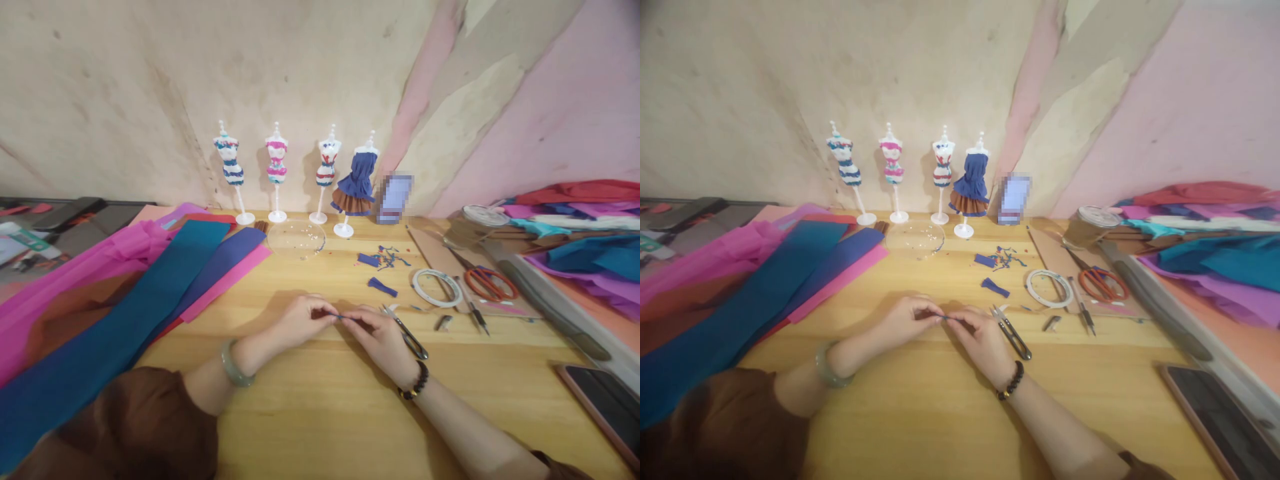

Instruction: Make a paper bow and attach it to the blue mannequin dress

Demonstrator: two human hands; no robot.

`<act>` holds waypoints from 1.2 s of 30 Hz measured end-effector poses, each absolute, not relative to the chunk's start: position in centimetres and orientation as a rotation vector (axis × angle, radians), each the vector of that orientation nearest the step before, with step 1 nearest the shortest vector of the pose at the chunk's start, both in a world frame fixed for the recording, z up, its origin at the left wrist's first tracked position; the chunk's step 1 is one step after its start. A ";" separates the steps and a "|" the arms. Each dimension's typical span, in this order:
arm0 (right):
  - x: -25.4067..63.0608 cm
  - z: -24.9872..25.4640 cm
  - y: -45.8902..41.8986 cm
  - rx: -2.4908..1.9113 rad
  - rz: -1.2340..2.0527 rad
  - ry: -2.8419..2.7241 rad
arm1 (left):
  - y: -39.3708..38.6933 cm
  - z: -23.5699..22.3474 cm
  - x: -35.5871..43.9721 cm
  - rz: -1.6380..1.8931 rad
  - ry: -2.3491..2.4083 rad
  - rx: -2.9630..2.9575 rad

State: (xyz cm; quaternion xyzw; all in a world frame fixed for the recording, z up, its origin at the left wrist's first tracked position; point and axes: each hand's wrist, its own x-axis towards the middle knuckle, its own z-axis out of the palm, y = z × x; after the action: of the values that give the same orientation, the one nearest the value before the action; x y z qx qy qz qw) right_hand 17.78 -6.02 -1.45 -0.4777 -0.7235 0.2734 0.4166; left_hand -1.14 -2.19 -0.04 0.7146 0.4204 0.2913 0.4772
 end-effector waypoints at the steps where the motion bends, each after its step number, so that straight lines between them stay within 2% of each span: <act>1: 17.8 -1.4 -6.0 -1.204 0.679 -1.826 | -2.2 0.0 -1.1 0.699 1.035 1.730; 23: 17.6 -1.3 -6.0 -1.220 0.629 -1.931 | -1.6 -0.3 -1.7 0.589 0.990 1.905; 29: 17.3 -1.3 -6.3 -1.314 0.673 -1.982 | -1.4 -1.5 -1.9 0.653 0.994 1.889; 33: 18.9 1.0 -3.9 -1.383 0.767 -2.009 | -1.6 -2.2 -1.8 0.693 0.954 1.916; 36: 21.1 5.3 1.9 -1.454 0.616 -1.838 | -1.7 -2.0 -1.8 0.672 0.991 1.801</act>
State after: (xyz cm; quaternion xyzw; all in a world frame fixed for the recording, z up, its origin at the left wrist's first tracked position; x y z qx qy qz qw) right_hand 21.08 1.92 5.30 -0.5619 -0.7100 0.2380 0.3516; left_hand -1.84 -1.71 -2.04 0.7349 0.4044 0.2743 0.4702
